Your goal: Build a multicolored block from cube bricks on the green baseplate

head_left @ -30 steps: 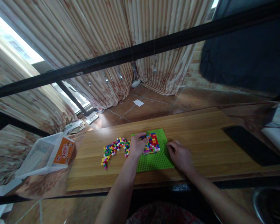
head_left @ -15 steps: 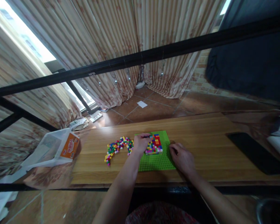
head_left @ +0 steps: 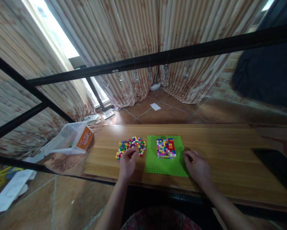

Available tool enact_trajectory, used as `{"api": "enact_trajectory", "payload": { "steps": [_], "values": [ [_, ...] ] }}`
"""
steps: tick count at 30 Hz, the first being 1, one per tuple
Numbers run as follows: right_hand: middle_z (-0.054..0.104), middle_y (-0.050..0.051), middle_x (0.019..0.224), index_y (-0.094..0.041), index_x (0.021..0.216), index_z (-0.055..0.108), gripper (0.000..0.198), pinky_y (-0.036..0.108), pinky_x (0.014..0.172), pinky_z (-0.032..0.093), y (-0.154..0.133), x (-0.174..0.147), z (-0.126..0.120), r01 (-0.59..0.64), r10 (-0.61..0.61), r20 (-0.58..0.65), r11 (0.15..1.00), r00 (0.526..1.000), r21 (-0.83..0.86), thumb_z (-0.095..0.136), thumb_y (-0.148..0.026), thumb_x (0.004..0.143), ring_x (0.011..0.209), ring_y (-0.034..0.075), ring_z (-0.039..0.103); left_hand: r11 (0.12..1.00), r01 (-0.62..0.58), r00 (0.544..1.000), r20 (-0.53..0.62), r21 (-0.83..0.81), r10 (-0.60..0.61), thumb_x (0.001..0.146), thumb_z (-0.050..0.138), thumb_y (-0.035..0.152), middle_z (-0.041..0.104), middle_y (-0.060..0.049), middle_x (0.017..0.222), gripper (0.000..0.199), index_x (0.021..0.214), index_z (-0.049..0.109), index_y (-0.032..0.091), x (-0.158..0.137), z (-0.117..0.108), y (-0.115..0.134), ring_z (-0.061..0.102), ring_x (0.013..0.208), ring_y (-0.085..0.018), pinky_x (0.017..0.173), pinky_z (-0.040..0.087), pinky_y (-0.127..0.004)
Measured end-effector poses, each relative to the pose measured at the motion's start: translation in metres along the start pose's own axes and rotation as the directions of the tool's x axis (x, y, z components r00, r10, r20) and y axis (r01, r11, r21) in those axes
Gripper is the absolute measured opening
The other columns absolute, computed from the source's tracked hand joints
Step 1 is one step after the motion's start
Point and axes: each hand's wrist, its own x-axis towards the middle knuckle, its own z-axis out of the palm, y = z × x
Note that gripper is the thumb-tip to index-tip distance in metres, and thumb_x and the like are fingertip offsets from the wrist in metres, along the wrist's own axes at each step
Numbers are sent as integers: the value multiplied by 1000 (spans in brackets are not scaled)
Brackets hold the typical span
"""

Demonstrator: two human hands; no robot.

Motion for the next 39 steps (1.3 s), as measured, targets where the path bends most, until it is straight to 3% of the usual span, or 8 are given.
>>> {"api": "enact_trajectory", "payload": {
  "steps": [4, 9, 15, 22, 27, 32, 39],
  "values": [
    [68, 5, 92, -21, 89, 67, 28, 28, 66, 44, 2, 0, 0, -11, 11, 7, 1000, 1000, -5, 44, -37, 90, 76, 18, 63, 976, -110, 993, -21, 185, 116, 76, 61, 24, 71, -5, 90, 17, 90, 68, 17, -10, -15, -16, 65, 81, -16, 77, 52, -29],
    [67, 6, 88, -21, 88, 66, 31, 29, 63, 44, 6, -1, 1, 16, -15, 20, 1000, 1000, -23, 43, -40, 90, 72, 18, 62, 828, -322, 944, 92, 460, 316, 80, 59, 23, 68, -6, 104, 17, 96, 65, 21, -19, -8, -17, 60, 103, -22, 94, 48, -38],
    [67, 7, 91, -21, 89, 66, 33, 30, 62, 43, 11, -1, 2, 31, -30, 29, 999, 999, -44, 42, -43, 90, 72, 19, 62, 635, -286, 939, 80, 718, 333, 77, 68, 40, 58, -14, 124, 58, 128, 53, 18, -20, 22, -1, 51, 115, -31, 99, 42, -47],
    [67, 8, 93, -22, 89, 66, 35, 31, 62, 44, 14, -2, 2, 34, -31, 32, 997, 999, -69, 41, -46, 90, 71, 20, 62, 414, -425, 888, 283, 805, 362, 89, 49, 27, 43, -11, 144, 44, 133, 48, 27, 16, 49, 8, 36, 133, -32, 107, 27, -62],
    [67, 8, 93, -21, 91, 66, 36, 31, 61, 45, 17, -3, 2, 30, -28, 47, 998, 998, -60, 41, -48, 89, 71, 20, 63, 346, -527, 840, 416, 776, 348, 91, 46, 30, 56, -11, 127, 29, 116, 57, 22, 34, 56, 6, 44, 123, -29, 108, 23, -66],
    [68, 8, 94, -22, 91, 65, 35, 33, 62, 46, 18, -2, 3, 28, -25, 50, 997, 998, -65, 41, -47, 88, 73, 21, 63, 299, -515, 846, 419, 803, 331, 93, 40, 22, 63, -9, 99, 22, 96, 62, 18, 41, 51, 2, 54, 102, -25, 108, 25, -63],
    [68, 8, 94, -22, 90, 65, 37, 33, 62, 47, 21, -2, 4, 35, -32, 44, 997, 999, -67, 40, -49, 88, 73, 22, 64, 231, -513, 838, 423, 827, 346, 87, 44, 15, 63, -10, 94, 19, 92, 63, 16, 38, 29, -3, 54, 102, -27, 109, 21, -61]
  ]
}}
